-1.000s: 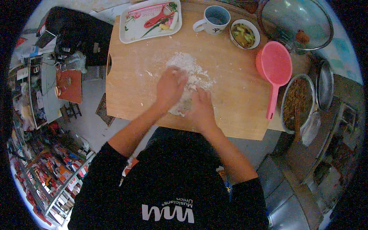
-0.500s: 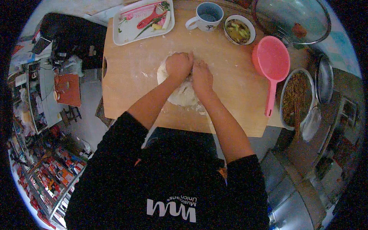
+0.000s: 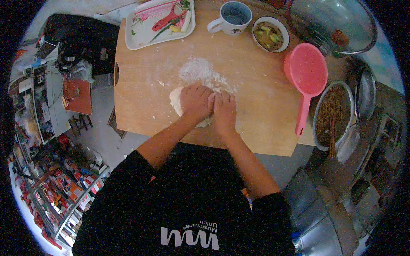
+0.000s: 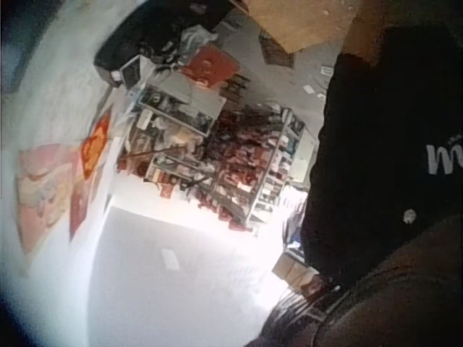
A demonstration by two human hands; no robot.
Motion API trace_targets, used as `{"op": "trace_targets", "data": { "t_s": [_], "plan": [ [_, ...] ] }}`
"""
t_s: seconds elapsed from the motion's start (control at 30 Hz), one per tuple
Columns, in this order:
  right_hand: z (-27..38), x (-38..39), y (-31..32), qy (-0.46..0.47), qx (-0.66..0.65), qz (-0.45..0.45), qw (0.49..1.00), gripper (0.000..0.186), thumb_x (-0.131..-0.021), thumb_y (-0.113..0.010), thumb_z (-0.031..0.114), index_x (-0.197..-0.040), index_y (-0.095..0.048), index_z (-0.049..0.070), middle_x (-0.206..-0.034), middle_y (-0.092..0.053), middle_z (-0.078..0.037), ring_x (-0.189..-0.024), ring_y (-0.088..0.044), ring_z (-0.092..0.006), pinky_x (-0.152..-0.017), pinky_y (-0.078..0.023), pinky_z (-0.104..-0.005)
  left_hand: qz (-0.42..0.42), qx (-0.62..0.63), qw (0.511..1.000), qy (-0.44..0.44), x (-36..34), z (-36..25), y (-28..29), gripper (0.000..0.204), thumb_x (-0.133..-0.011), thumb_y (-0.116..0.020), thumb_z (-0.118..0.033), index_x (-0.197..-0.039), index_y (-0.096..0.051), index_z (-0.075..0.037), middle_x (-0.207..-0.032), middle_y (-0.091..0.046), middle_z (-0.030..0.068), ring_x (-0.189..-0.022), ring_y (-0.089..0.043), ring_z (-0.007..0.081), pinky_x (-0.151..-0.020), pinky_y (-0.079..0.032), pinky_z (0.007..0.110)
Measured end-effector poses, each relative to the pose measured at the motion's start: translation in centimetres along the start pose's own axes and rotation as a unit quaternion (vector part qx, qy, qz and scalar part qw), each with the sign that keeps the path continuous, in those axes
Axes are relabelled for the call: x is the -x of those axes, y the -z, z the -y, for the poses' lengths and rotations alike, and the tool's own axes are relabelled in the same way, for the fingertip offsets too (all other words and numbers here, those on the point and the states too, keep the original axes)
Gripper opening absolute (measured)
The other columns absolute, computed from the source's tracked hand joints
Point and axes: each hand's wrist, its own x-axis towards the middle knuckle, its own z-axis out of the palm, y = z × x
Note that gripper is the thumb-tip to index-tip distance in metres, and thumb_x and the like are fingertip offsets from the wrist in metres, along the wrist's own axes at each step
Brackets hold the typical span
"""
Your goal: The person kneads a ball of dough on a wooden board, repeatedly folding and pressing it with both hands. They occasionally add flour to the surface and use a cleaver to scrape the board. The dough is shaped into a smooth ball by the end.
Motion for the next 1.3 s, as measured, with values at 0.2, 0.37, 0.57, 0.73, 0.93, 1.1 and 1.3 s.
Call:
{"op": "trace_targets", "data": {
  "t_s": [0.2,0.37,0.57,0.73,0.93,1.1,1.3],
  "plan": [
    [-1.0,-6.2,1.5,-0.009,0.015,0.102,0.995,0.017,-0.074,-0.054,0.006,-0.090,-0.054,0.000,-0.098,-0.053,-0.017,-0.092,-0.050,-0.0346,-0.080,-0.042,-0.0425,0.128,-0.027,0.985,0.114,-6.0,0.9,-1.5,0.040,-0.083,-0.042,-0.037,-0.068,-0.065,-0.008,-0.076,-0.063,0.0121,-0.075,-0.058,0.0266,-0.070,-0.041,0.042],
    [2.9,-3.7,3.9,0.060,0.067,0.054,0.994,0.037,-0.067,-0.064,0.013,-0.100,-0.053,0.000,-0.109,-0.051,-0.018,-0.098,-0.048,-0.0346,-0.084,-0.041,-0.0431,0.198,0.232,0.902,0.307,-7.5,2.7,4.1,0.049,-0.085,-0.040,-0.044,-0.074,-0.066,-0.005,-0.082,-0.064,0.0167,-0.078,-0.061,0.0308,-0.069,-0.044,0.043],
    [1.8,2.3,4.0,0.015,-0.052,0.011,0.998,0.069,-0.056,-0.076,0.017,-0.116,-0.045,0.000,-0.114,-0.047,-0.020,-0.101,-0.044,-0.0375,-0.088,-0.037,-0.0426,0.112,0.023,0.989,0.089,2.0,1.1,4.3,0.034,-0.083,-0.047,-0.035,-0.083,-0.065,-0.007,-0.086,-0.061,0.0119,-0.084,-0.054,0.0285,-0.076,-0.037,0.043],
    [-0.1,1.7,1.6,-0.039,-0.067,0.086,0.993,0.067,-0.059,-0.073,0.008,-0.118,-0.043,0.002,-0.112,-0.049,-0.020,-0.109,-0.044,-0.0370,-0.091,-0.039,-0.0427,-0.025,0.032,0.998,0.049,2.6,1.0,1.8,0.029,-0.083,-0.046,-0.030,-0.085,-0.063,-0.008,-0.089,-0.061,0.0094,-0.085,-0.054,0.0255,-0.075,-0.037,0.043],
    [-1.2,-4.8,1.9,-0.066,-0.068,0.081,0.992,0.044,-0.064,-0.065,0.004,-0.105,-0.048,0.003,-0.100,-0.051,-0.018,-0.095,-0.049,-0.0376,-0.078,-0.042,-0.0450,0.021,-0.001,0.983,0.181,-7.0,2.1,-0.7,0.043,-0.087,-0.041,-0.035,-0.068,-0.064,-0.004,-0.083,-0.062,0.0118,-0.083,-0.057,0.0281,-0.071,-0.045,0.041],
    [0.8,-5.5,2.8,-0.046,0.074,0.131,0.988,0.050,-0.064,-0.068,0.009,-0.109,-0.046,0.000,-0.104,-0.050,-0.019,-0.098,-0.049,-0.0382,-0.078,-0.043,-0.0450,0.085,0.090,0.972,0.201,-8.0,5.4,-2.6,0.052,-0.088,-0.038,-0.043,-0.074,-0.066,-0.003,-0.076,-0.062,0.0149,-0.083,-0.058,0.0304,-0.076,-0.045,0.045],
    [3.2,2.4,2.5,0.006,-0.041,-0.005,0.999,0.065,-0.061,-0.073,0.012,-0.117,-0.043,-0.001,-0.110,-0.046,-0.022,-0.105,-0.042,-0.0401,-0.088,-0.037,-0.0457,0.208,-0.013,0.971,0.122,-3.1,1.4,4.2,0.044,-0.083,-0.045,-0.044,-0.077,-0.067,-0.005,-0.076,-0.062,0.0123,-0.077,-0.056,0.0296,-0.072,-0.039,0.045]
  ]
}}
